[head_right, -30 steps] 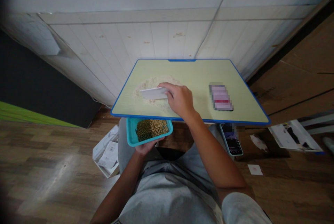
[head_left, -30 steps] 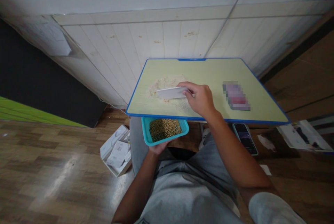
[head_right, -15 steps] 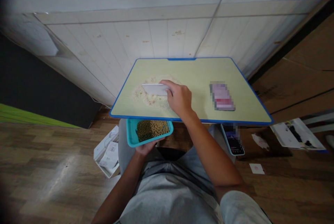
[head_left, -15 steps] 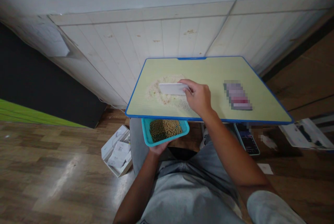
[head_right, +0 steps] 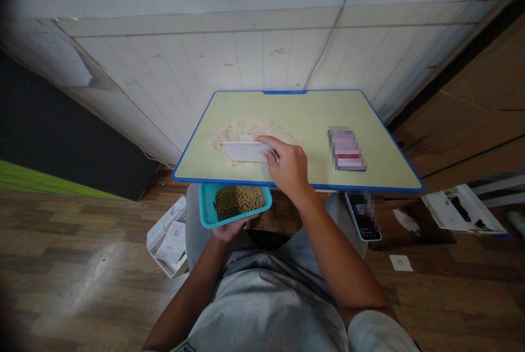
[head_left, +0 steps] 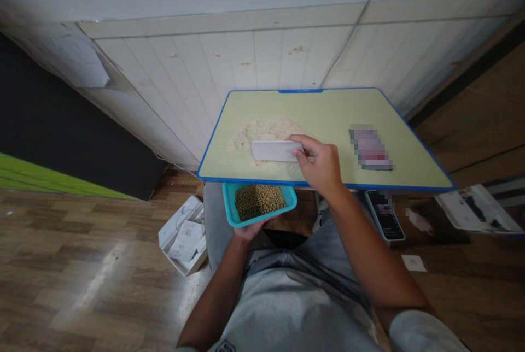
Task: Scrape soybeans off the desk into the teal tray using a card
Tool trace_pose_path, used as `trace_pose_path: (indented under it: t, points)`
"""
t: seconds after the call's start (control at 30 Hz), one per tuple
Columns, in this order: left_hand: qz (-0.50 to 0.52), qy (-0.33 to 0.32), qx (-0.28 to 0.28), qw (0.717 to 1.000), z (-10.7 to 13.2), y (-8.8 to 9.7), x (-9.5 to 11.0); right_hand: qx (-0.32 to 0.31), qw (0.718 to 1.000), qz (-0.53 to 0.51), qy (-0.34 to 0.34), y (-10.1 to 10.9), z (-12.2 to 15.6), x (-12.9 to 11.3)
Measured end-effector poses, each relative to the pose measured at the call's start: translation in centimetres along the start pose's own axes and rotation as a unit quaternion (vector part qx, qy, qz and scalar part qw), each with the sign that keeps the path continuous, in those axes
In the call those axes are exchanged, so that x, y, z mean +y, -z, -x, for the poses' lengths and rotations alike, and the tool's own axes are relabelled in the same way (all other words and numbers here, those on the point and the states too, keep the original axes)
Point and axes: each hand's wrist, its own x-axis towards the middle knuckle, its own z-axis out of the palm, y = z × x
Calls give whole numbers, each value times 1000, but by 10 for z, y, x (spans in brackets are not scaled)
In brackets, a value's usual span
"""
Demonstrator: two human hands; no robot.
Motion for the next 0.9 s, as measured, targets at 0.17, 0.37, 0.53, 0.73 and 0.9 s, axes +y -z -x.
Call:
trace_pose_path:
  t: [0.17, 0.37, 0.53, 0.73, 0.9]
  points:
    - [-2, -9, 15, 1000, 0, -3, -1, 7, 999, -35, 5, 1, 9, 4]
    - [-11, -7, -13, 1000, -2, -5, 0, 36, 999, -26, -12, 1, 9, 7]
    - [-25, -7, 11, 1000, -2, 4, -1, 41, 999, -27, -12, 2, 10, 6]
    - [-11, 5, 18, 1000, -1, 3, 1, 73, 997, -16, -18, 1, 15, 6]
    - [-9, 5, 5, 1000, -1, 5, 3, 83, 996, -27, -13, -2, 16, 6]
